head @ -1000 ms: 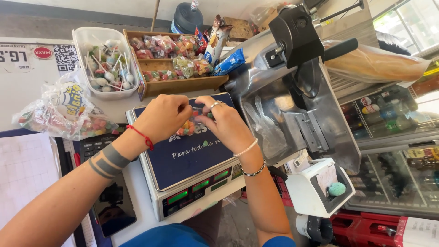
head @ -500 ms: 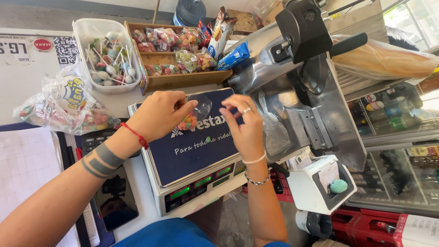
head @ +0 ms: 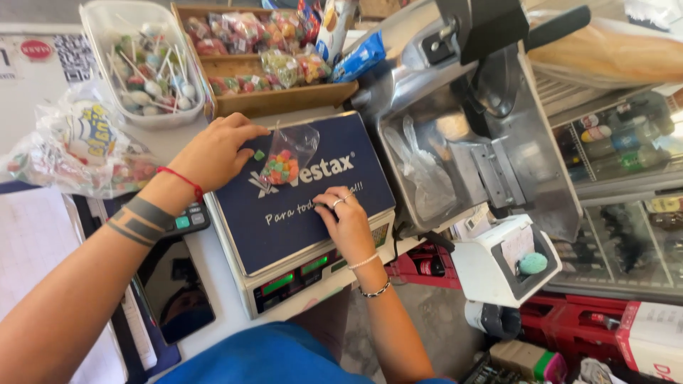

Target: Packaging small candies into plastic bags and weighing them at a shop counter.

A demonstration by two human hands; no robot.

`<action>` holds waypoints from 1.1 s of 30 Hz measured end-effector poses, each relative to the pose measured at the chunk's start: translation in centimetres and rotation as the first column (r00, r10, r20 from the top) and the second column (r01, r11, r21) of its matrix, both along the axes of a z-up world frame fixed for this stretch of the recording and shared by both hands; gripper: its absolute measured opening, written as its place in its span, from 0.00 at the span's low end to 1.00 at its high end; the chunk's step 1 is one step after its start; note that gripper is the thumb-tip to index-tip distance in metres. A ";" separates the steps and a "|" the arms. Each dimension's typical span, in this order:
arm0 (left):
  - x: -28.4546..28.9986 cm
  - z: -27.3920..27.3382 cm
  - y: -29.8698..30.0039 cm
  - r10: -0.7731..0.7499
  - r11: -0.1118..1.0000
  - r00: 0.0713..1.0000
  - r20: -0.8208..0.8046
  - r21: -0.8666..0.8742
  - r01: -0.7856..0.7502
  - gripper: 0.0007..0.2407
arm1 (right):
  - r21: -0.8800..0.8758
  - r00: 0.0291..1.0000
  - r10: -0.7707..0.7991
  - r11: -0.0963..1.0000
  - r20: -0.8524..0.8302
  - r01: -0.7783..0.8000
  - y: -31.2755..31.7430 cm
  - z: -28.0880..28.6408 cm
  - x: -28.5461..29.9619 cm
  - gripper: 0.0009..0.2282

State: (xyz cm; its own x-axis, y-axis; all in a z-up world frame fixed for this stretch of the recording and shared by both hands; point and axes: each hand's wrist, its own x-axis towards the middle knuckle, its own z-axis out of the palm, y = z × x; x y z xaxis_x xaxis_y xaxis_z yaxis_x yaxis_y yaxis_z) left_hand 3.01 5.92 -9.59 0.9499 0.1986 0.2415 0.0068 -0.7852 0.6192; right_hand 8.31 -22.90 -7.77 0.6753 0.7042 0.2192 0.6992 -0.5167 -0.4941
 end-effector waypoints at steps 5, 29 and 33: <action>-0.7 -1.6 -0.4 -0.062 0.945 0.996 -0.061 0.317 0.079 0.13 | 0.082 1.000 -0.016 0.997 0.014 0.015 -0.9 0.1 0.0 0.07; -2.9 11.9 -1.6 -0.263 0.963 0.867 0.423 0.172 0.208 0.08 | 0.335 0.964 0.227 0.905 0.139 -0.262 5.5 14.3 0.5 0.06; -3.8 12.4 -1.7 -0.266 0.964 0.848 0.459 0.155 0.218 0.09 | 0.403 0.978 0.206 0.894 0.012 -0.194 5.1 13.5 -0.2 0.05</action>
